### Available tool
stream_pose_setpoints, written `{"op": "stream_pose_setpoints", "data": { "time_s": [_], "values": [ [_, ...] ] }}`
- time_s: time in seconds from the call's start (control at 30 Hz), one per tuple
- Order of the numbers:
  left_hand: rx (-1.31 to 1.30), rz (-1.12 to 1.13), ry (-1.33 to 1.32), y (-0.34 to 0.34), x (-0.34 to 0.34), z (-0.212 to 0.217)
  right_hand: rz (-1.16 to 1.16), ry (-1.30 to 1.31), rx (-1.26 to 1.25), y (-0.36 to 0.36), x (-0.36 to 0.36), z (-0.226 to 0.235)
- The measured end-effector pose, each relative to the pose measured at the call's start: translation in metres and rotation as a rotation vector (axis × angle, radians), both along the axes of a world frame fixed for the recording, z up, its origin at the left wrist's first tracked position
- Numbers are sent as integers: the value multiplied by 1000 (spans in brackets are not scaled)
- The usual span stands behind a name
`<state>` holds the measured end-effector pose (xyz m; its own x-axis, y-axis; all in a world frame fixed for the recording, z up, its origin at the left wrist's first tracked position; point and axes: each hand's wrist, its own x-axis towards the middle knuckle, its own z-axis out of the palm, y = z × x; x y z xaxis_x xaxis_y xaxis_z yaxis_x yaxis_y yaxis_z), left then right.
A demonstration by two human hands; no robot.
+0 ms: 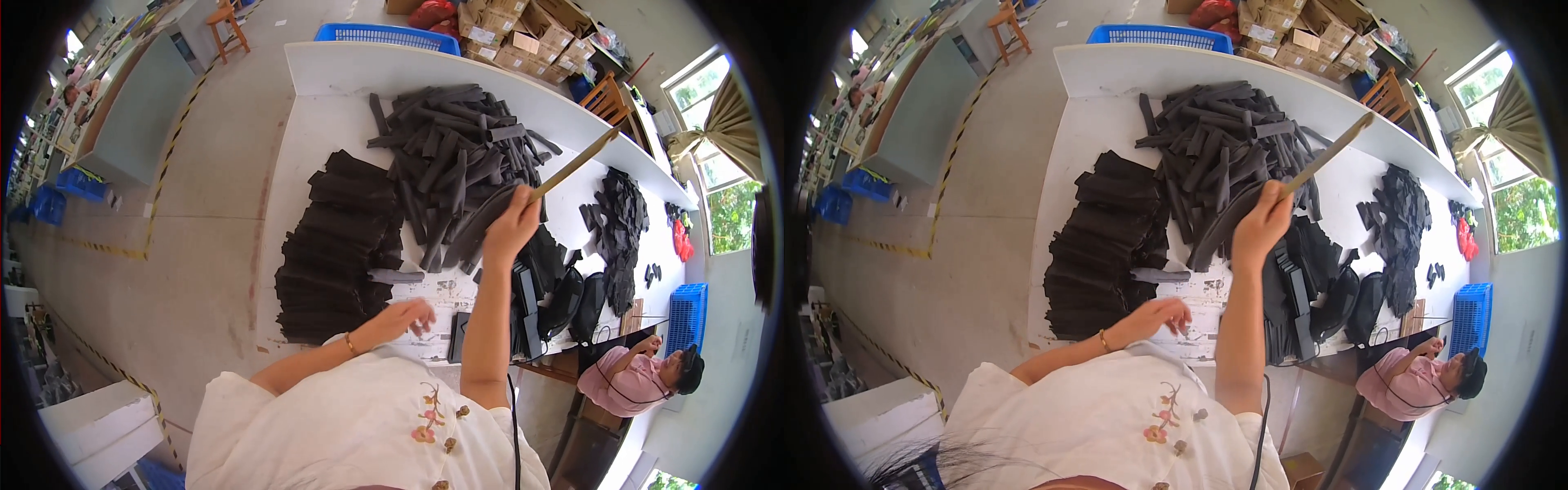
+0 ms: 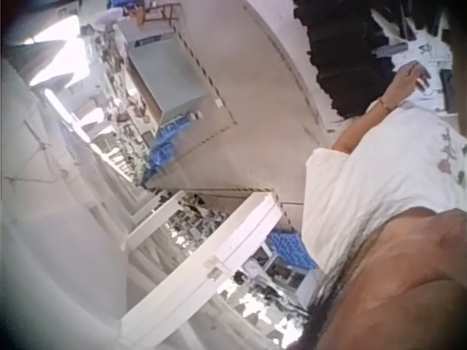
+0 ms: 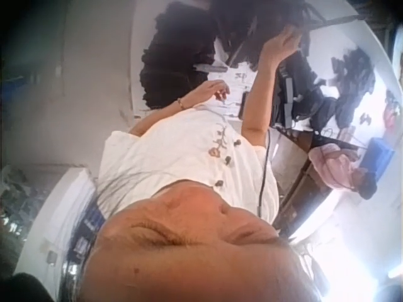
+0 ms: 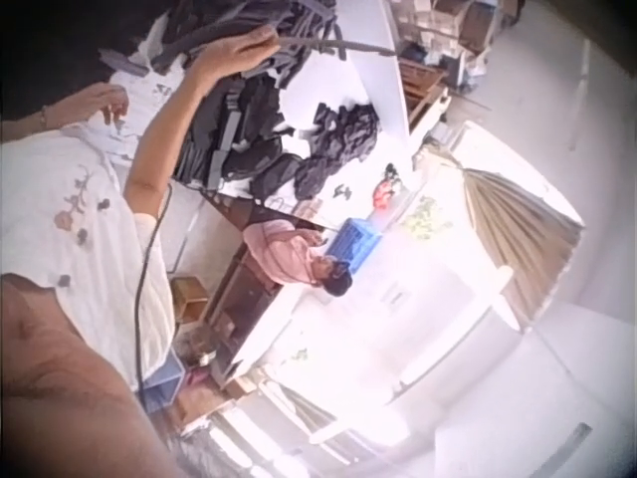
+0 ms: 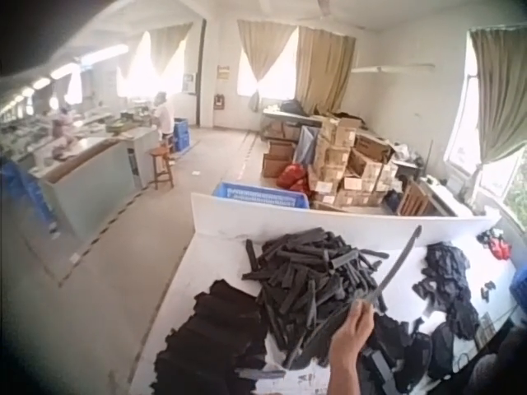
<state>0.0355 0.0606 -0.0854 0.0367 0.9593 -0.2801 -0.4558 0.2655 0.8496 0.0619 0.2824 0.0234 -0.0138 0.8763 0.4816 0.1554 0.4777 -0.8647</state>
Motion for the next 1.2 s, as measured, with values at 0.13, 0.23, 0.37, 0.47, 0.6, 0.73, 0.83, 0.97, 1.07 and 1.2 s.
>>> {"op": "stream_pose_setpoints", "data": {
  "time_s": [0.13,0.23,0.37,0.47,0.6,0.73,0.83,0.97,1.07,1.2],
  "values": [
    [-52,119,122,-15,-20,1,353,127,-353,25,9,21],
    [239,617,282,26,-63,52,554,-61,-541,2,11,18],
    [289,581,247,69,-99,78,763,-152,-605,-26,4,0],
    [255,481,220,80,-99,67,808,-54,-682,-42,0,-11],
    [217,652,-77,89,-89,57,718,-44,-358,-55,11,-38],
    [181,742,-443,96,-90,29,755,-10,-650,-60,14,-64],
    [102,796,-549,102,-85,14,686,-2,-715,-63,8,-68],
    [-70,735,-263,98,-51,45,576,-163,-506,-38,1,-49],
    [-23,136,-20,81,-42,22,355,-214,-211,33,-7,-24],
    [-30,189,53,93,-37,-10,39,-79,-50,114,-1,-9]
  ]
}}
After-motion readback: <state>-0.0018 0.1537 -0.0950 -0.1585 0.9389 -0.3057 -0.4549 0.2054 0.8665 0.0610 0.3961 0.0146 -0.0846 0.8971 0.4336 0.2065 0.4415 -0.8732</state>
